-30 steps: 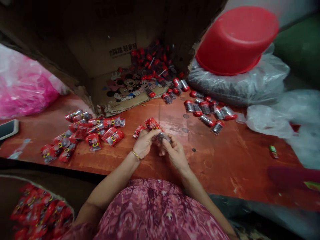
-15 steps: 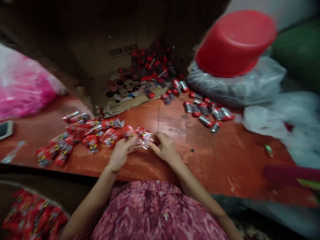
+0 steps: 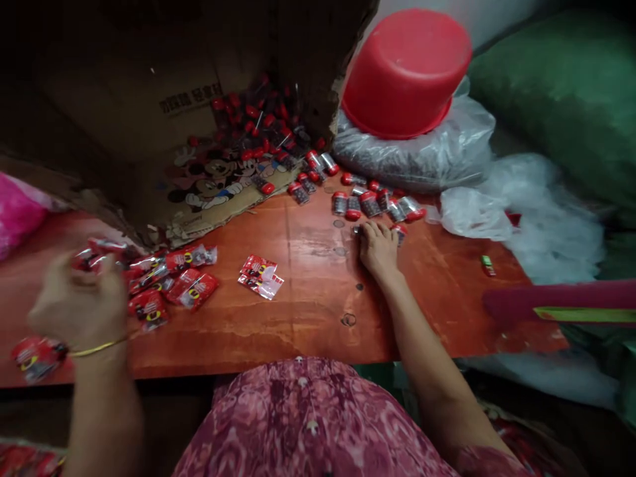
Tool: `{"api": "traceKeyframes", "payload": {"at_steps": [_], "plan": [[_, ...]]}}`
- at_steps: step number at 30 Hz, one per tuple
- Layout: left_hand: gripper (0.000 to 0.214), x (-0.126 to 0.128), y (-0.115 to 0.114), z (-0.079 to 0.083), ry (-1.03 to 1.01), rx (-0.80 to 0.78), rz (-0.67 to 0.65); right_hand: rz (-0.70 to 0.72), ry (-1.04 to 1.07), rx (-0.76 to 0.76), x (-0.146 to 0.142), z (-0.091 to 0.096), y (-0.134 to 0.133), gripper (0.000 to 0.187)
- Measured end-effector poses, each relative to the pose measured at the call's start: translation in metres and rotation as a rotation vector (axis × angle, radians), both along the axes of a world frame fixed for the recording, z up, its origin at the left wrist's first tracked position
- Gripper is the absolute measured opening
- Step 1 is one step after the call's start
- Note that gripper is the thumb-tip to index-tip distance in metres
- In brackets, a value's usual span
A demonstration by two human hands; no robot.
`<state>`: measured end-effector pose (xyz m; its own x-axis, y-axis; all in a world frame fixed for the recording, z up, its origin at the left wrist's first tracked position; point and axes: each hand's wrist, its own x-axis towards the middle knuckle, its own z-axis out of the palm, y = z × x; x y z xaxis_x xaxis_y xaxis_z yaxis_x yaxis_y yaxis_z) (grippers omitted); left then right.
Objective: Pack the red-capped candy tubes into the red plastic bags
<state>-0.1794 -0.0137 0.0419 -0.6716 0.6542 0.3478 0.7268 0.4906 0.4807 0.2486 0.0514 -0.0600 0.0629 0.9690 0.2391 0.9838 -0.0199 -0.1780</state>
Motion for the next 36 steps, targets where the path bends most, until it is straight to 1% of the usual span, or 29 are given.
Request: {"api": "traceKeyframes", "payload": {"at_steps": [1,2,3,4,5,6,7,9,12,14,19,22,25,29,32,34,36], "plan": [[0.032,0.019,-0.004,-0.006,0.052,0.025,-0.055,0.074,0.015,0.008,-0.004,-0.003,-0.006,0.033],[0.028,0.040,-0.007,-0.013,0.011,0.006,-0.225,0.139,0.036,0.017,-0.008,-0.005,-0.012,0.033],[0.027,0.060,-0.009,-0.021,-0.050,-0.020,-0.426,0.192,0.058,0.031,-0.012,-0.007,-0.018,0.034],[0.027,0.079,-0.009,-0.030,-0.047,-0.064,-0.595,0.231,0.078,0.051,-0.016,-0.009,-0.024,0.035],[0.028,0.094,-0.008,-0.039,0.001,-0.101,-0.708,0.256,0.097,0.078,-0.020,-0.009,-0.029,0.036],[0.029,0.107,-0.006,-0.047,0.054,-0.117,-0.766,0.269,0.116,0.111,-0.023,-0.010,-0.034,0.037],[0.030,0.116,-0.003,-0.055,0.102,-0.147,-0.786,0.273,0.138,0.148,-0.026,-0.009,-0.039,0.037],[0.030,0.124,0.006,-0.067,0.149,-0.218,-0.785,0.276,0.198,0.220,-0.032,-0.007,-0.046,0.034],[0.026,0.124,0.018,-0.078,0.134,-0.306,-0.778,0.293,0.314,0.303,-0.043,0.000,-0.053,0.027],[0.025,0.123,0.023,-0.081,0.116,-0.316,-0.781,0.314,0.375,0.335,-0.054,0.005,-0.055,0.023],[0.025,0.125,0.023,-0.084,0.096,-0.243,-0.779,0.427,0.438,0.379,-0.089,0.017,-0.056,0.020],[0.025,0.126,0.021,-0.086,0.069,-0.247,-0.788,0.473,0.445,0.381,-0.104,0.016,-0.056,0.020],[0.028,0.128,0.022,-0.088,0.049,-0.267,-0.804,0.483,0.439,0.367,-0.107,0.013,-0.057,0.019],[0.022,0.134,0.032,-0.089,-0.004,-0.250,-0.796,0.458,0.473,0.365,-0.106,0.013,-0.059,0.018],[0.019,0.139,0.037,-0.084,-0.092,-0.181,-0.766,0.426,0.564,0.345,-0.108,0.018,-0.063,0.017],[0.018,0.142,0.034,-0.076,-0.147,-0.102,-0.754,0.355,0.688,0.263,-0.113,0.023,-0.065,0.017],[0.020,0.148,0.028,-0.064,-0.173,-0.022,-0.778,0.274,0.878,0.126,-0.121,0.028,-0.064,0.023]]}}
